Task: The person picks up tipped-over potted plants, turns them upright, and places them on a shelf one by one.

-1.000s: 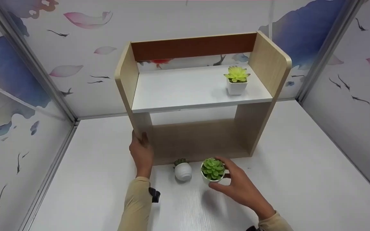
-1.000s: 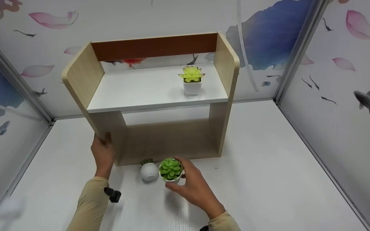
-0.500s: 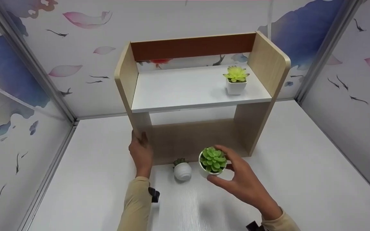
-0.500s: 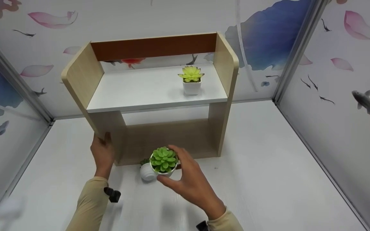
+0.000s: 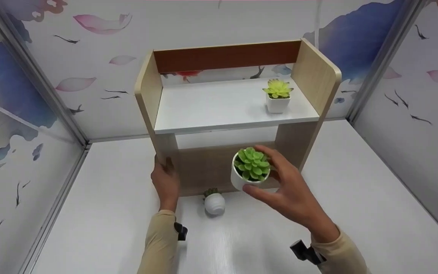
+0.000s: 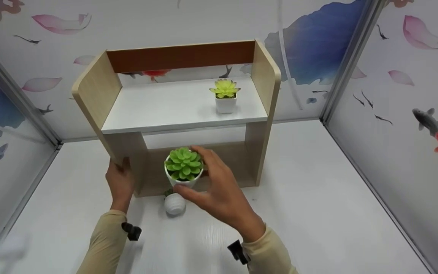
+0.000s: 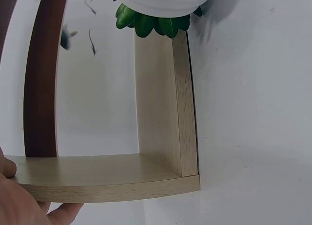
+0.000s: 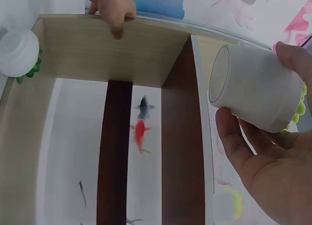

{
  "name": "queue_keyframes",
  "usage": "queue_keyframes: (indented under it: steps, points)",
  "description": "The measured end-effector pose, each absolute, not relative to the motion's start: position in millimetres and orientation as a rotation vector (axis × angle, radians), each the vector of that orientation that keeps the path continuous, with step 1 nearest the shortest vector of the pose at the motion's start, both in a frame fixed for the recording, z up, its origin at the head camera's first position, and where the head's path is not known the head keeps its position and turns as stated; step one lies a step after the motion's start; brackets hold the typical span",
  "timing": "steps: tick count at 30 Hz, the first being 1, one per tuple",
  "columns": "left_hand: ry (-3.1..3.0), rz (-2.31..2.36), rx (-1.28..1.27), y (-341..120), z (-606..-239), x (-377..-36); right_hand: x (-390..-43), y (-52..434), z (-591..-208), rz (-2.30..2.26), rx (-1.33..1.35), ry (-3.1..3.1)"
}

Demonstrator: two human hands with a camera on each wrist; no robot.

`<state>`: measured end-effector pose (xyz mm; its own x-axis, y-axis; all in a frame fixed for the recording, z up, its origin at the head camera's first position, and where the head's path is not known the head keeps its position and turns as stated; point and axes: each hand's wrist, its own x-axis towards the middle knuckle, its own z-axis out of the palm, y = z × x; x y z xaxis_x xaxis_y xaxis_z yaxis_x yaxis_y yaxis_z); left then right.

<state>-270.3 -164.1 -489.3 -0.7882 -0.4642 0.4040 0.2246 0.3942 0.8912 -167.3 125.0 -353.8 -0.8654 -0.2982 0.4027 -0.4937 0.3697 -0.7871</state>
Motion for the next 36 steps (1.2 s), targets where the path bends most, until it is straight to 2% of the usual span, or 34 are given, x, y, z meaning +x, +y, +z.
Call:
queue_keyframes:
  steps: [19,36]
  points:
    - [-2.054,-1.411,0.225,-165,-488,-272,-195,123,-265,1.414,0.775,-2.332]
    - [-2.054,-1.429,0.25,-165,-489,-272,-265,119,-248,1.364,0.605,-2.415]
